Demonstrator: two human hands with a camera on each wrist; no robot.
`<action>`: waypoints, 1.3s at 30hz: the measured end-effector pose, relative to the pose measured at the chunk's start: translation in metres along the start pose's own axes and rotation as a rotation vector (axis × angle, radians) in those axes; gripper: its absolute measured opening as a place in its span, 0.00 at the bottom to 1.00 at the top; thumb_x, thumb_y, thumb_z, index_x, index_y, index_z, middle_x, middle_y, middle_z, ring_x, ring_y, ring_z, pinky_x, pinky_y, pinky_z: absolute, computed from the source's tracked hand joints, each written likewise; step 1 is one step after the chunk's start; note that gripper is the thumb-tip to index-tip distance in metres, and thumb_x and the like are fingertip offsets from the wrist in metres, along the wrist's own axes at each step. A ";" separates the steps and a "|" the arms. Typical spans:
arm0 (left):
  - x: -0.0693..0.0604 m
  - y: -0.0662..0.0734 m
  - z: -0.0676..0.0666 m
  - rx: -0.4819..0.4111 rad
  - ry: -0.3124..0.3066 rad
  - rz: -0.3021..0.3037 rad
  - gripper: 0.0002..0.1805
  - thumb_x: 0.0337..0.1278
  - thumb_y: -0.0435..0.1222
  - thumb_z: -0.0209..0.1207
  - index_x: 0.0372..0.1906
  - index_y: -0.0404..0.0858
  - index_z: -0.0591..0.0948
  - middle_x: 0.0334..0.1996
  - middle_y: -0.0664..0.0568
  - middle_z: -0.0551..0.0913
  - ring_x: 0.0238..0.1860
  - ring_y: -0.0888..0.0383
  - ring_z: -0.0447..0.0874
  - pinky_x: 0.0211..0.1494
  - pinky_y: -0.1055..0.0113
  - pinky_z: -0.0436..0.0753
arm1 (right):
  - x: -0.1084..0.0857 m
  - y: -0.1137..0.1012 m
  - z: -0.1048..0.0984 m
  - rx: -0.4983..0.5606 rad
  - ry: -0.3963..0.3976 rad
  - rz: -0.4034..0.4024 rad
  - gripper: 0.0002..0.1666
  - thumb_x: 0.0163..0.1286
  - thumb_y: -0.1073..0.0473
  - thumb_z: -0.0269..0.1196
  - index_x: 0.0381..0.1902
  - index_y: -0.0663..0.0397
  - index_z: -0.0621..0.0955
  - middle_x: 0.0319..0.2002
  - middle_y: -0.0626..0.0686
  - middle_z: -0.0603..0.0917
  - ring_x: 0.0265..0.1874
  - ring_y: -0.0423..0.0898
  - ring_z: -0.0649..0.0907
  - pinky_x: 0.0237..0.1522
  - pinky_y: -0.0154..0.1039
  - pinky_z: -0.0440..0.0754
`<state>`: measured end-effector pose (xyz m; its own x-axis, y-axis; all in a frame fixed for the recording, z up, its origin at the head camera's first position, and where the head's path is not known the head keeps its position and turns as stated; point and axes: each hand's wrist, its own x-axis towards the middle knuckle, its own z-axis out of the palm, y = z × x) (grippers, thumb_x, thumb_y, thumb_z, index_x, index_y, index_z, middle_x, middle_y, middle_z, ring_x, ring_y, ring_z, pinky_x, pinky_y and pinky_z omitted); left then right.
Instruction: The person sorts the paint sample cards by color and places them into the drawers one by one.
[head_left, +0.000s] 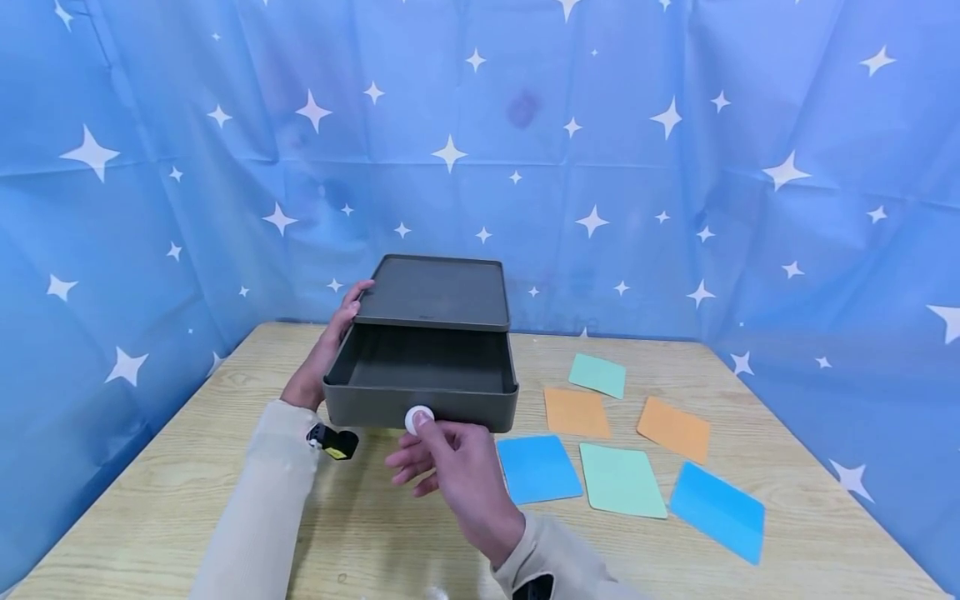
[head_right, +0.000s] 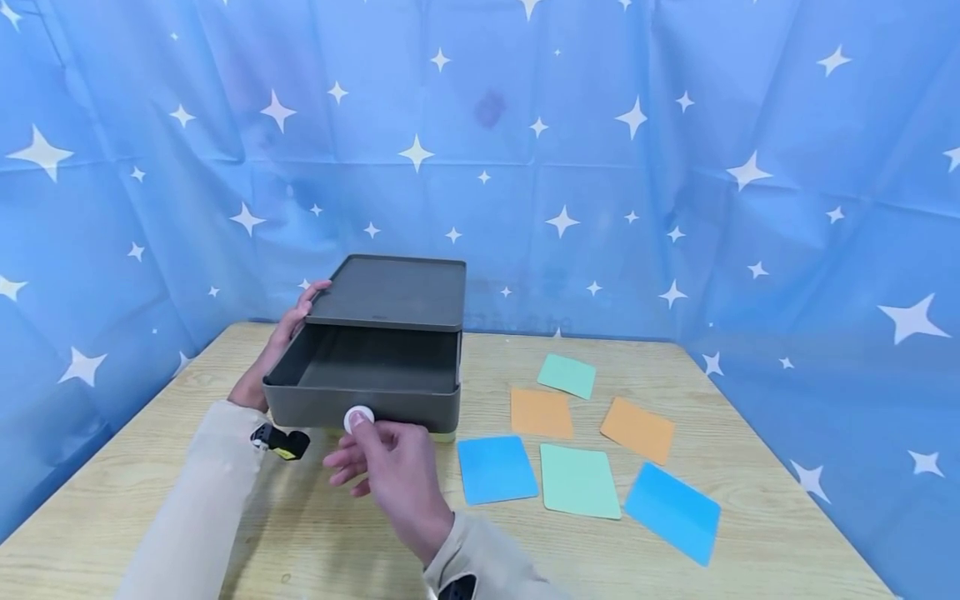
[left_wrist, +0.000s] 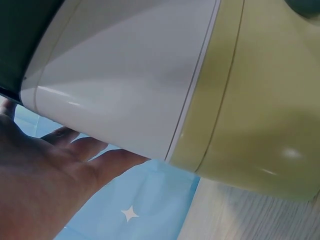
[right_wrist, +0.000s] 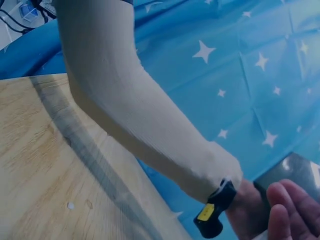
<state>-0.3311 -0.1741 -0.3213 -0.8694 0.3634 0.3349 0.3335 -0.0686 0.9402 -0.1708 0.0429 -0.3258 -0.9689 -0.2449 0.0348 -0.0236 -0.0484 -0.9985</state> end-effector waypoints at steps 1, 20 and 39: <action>0.000 0.000 0.000 0.000 0.001 -0.002 0.31 0.77 0.57 0.27 0.80 0.61 0.44 0.81 0.52 0.42 0.78 0.49 0.42 0.68 0.54 0.60 | 0.000 0.000 0.000 -0.001 0.001 -0.001 0.30 0.71 0.38 0.60 0.41 0.62 0.85 0.35 0.57 0.91 0.27 0.43 0.89 0.31 0.39 0.85; -0.001 -0.002 -0.002 -0.017 -0.003 -0.019 0.32 0.76 0.58 0.29 0.80 0.62 0.43 0.81 0.54 0.38 0.79 0.47 0.39 0.73 0.44 0.56 | -0.011 0.015 -0.039 -0.405 -0.446 -0.083 0.18 0.75 0.51 0.59 0.38 0.60 0.86 0.32 0.62 0.89 0.26 0.35 0.86 0.27 0.32 0.82; -0.001 -0.001 -0.003 0.009 -0.005 -0.018 0.32 0.77 0.57 0.28 0.80 0.61 0.43 0.82 0.53 0.38 0.80 0.47 0.39 0.72 0.45 0.58 | 0.002 0.036 -0.098 -0.776 -0.356 -0.118 0.11 0.69 0.50 0.65 0.33 0.50 0.86 0.28 0.52 0.89 0.22 0.41 0.86 0.28 0.32 0.79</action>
<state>-0.3321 -0.1770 -0.3226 -0.8734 0.3690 0.3179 0.3212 -0.0542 0.9454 -0.1982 0.1358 -0.3658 -0.8176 -0.5754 0.0210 -0.4064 0.5509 -0.7289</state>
